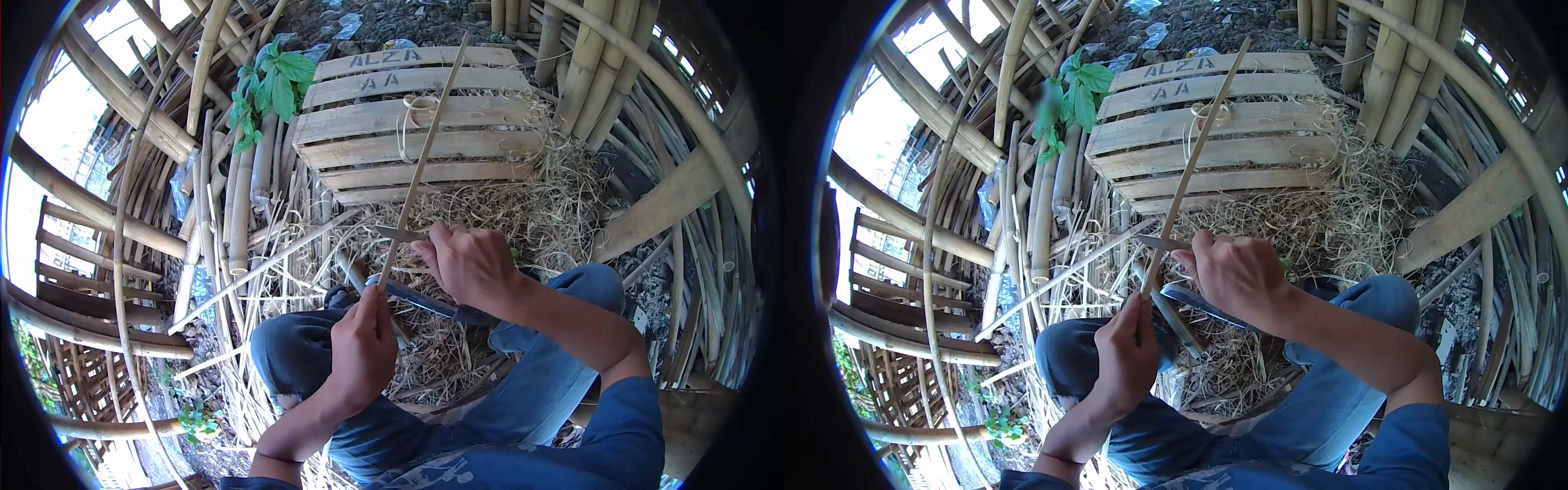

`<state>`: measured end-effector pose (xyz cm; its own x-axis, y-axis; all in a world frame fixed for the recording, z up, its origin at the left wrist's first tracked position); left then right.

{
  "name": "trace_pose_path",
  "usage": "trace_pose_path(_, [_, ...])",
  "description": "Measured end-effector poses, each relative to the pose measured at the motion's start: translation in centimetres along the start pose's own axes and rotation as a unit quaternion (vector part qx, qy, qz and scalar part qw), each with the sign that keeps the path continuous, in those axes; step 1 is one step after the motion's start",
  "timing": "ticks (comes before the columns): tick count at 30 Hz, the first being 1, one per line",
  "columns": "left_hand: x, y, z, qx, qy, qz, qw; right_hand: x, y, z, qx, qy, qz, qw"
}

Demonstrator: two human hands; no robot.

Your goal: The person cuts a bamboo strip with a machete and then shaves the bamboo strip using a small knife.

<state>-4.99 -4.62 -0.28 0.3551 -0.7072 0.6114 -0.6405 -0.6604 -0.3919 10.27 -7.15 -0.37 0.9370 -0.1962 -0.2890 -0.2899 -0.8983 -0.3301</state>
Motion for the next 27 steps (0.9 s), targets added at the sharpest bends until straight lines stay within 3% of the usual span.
trace_pose_path(11, [0.1,-0.2,0.7,-0.008,0.000,0.015,1.000,1.5,-0.3,-0.4,0.025,0.083,-0.028,0.996])
trace_pose_path(16, [0.4,-0.1,0.8,-0.027,0.003,0.014,1.000,1.8,-0.3,-1.0,0.074,0.133,-0.091,0.984])
trace_pose_path(17, [0.2,-0.1,1.0,-0.049,0.010,-0.004,0.999,2.4,-0.7,-1.0,0.074,0.132,-0.091,0.984])
trace_pose_path(19, [0.3,0.2,1.2,-0.042,0.008,0.013,0.999,6.2,-2.5,-0.2,-0.003,0.109,0.026,0.994])
trace_pose_path(23, [0.3,0.7,1.4,-0.053,0.009,0.014,0.998,9.5,-3.6,-1.4,0.049,0.077,0.025,0.995])
trace_pose_path(27, [0.1,1.0,1.7,-0.081,0.007,0.010,0.997,9.8,-3.4,-1.0,0.092,0.139,-0.012,0.986])
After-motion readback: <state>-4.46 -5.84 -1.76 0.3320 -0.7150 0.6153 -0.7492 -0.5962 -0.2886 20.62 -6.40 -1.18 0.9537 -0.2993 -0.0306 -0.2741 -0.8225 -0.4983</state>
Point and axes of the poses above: each hand's wrist, its own y-axis away from the middle knuckle, its own z-axis out of the palm, x = y × z, the point moved 8 cm from there along -y, towards the middle knuckle, and after that the axes turned 9 degrees about z, right-handed, at the moved point
